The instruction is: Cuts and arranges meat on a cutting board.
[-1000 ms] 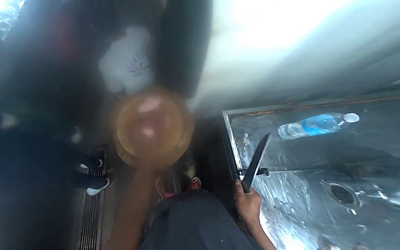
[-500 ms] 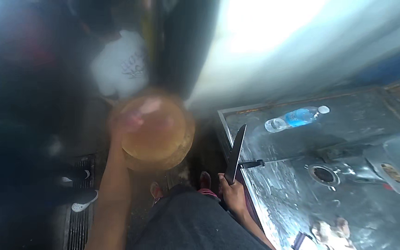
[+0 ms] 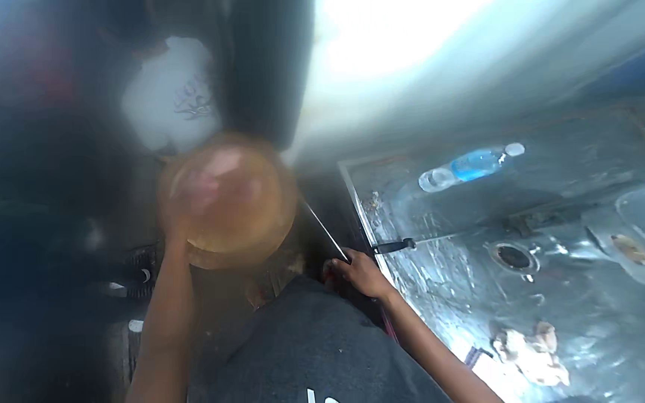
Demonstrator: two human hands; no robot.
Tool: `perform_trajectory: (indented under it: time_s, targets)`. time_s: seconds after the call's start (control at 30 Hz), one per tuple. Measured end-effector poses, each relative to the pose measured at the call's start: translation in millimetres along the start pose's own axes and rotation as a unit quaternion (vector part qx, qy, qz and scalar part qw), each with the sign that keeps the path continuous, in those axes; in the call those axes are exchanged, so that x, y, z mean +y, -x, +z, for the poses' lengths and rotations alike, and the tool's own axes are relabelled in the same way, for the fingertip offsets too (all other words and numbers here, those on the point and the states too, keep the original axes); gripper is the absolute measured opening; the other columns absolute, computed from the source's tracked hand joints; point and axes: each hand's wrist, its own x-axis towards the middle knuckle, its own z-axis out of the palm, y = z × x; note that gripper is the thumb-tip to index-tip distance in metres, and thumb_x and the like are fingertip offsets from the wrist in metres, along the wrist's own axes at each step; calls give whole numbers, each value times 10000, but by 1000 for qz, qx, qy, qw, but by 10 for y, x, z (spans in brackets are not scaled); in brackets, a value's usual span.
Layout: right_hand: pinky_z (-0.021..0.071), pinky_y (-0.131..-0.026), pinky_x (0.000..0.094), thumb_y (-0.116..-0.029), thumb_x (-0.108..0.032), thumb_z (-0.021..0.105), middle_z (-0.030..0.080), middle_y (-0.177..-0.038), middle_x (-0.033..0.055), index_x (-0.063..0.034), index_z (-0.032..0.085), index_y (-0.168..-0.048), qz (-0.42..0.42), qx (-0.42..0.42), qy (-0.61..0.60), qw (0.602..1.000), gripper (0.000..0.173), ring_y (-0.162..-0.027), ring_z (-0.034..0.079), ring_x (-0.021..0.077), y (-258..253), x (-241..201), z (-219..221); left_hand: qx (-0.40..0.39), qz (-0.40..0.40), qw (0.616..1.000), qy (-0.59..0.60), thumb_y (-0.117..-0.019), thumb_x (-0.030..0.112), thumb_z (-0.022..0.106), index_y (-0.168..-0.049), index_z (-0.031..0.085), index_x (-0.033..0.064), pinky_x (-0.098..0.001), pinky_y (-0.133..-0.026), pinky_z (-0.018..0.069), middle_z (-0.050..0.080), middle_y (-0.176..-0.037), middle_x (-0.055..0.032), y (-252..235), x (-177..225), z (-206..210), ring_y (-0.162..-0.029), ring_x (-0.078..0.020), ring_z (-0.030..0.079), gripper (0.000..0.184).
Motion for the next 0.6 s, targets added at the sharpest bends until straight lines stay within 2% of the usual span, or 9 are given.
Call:
perform_trajectory:
  time_s: [0.07, 0.13, 0.2, 0.23, 0.27, 0.3, 0.37, 0.43, 0.6]
  targets:
    - [568, -842, 514, -1049, -347, 572, 706, -1013, 139, -105, 605, -1380, -5, 6, -9, 1000, 412, -858, 691, 270, 28, 102, 98, 34, 70, 996, -32, -998, 286, 601, -1310, 616, 19, -702, -922, 506, 643, -1232, -288, 253, 188, 20, -1120, -480, 640, 410]
    - [564, -852, 510, -1059, -333, 562, 702, -1011, 141, -83, 606, -1362, -4, 16, -36, 999, 395, -876, 689, 267, 104, 158, 202, 24, 122, 992, -23, -1030, 299, 572, -1223, 691, 55, -672, -926, 525, 695, -1174, -231, 491, 502, 215, -1087, -430, 671, 334]
    - [576, -815, 477, -1065, -316, 554, 708, -977, 117, -80, 620, -1321, -2, 22, -63, 998, 355, -837, 691, 232, 161, 210, 305, -27, 92, 995, -24, -1036, 381, 534, -1129, 699, -18, -671, -897, 530, 698, -1099, -276, 698, 861, 428, -1042, -452, 681, 441]
    - [573, -790, 470, -1066, -310, 550, 699, -949, 113, -74, 621, -1316, 0, 25, -78, 997, 350, -805, 680, 227, 167, 225, 350, -68, 56, 995, -37, -1054, 407, 507, -1169, 678, -59, -654, -957, 507, 673, -1169, -313, 821, 1106, 424, -1117, -462, 658, 510]
    - [567, -771, 473, -1068, -301, 547, 686, -921, 118, -62, 617, -1320, 2, 26, -92, 995, 354, -776, 668, 232, 160, 232, 387, -145, 0, 989, -44, -1083, 404, 472, -1302, 584, -98, -620, -1067, 438, 580, -1335, -345, 965, 1424, 292, -1277, -465, 570, 559]
    - [568, -748, 469, -1069, -296, 545, 675, -890, 119, -55, 615, -1318, 4, 29, -105, 994, 354, -743, 660, 232, 145, 243, 418, -178, -33, 982, -45, -1091, 393, 466, -1368, 518, -114, -594, -1114, 402, 505, -1424, -354, 1078, 1676, 232, -1356, -457, 506, 580]
    - [580, -695, 450, -1069, -294, 548, 650, -830, 106, -46, 616, -1273, 13, 29, -127, 991, 329, -680, 650, 220, 129, 265, 470, -172, -42, 984, -31, -1076, 344, 506, -1304, 575, -103, -579, -1108, 403, 520, -1420, -334, 1213, 1921, 291, -1365, -433, 502, 506]
    - [585, -681, 436, -1067, -293, 558, 645, -824, 101, -47, 620, -1252, 23, 25, -136, 990, 314, -669, 649, 213, 126, 245, 494, -166, -28, 986, 4, -1055, 251, 550, -1254, 603, -83, -542, -1084, 434, 586, -1354, -295, 1232, 2015, 343, -1314, -389, 558, 393]
    - [591, -790, 453, -1087, -322, 510, 692, -962, 120, -69, 517, -1420, 1, 15, -129, 991, 418, -787, 693, 231, 178, 316, 397, -166, -4, 966, 197, -1055, 104, 542, -1387, 519, -53, -395, -885, 564, 650, -1236, -219, 1209, 2053, 269, -976, -258, 687, 368]
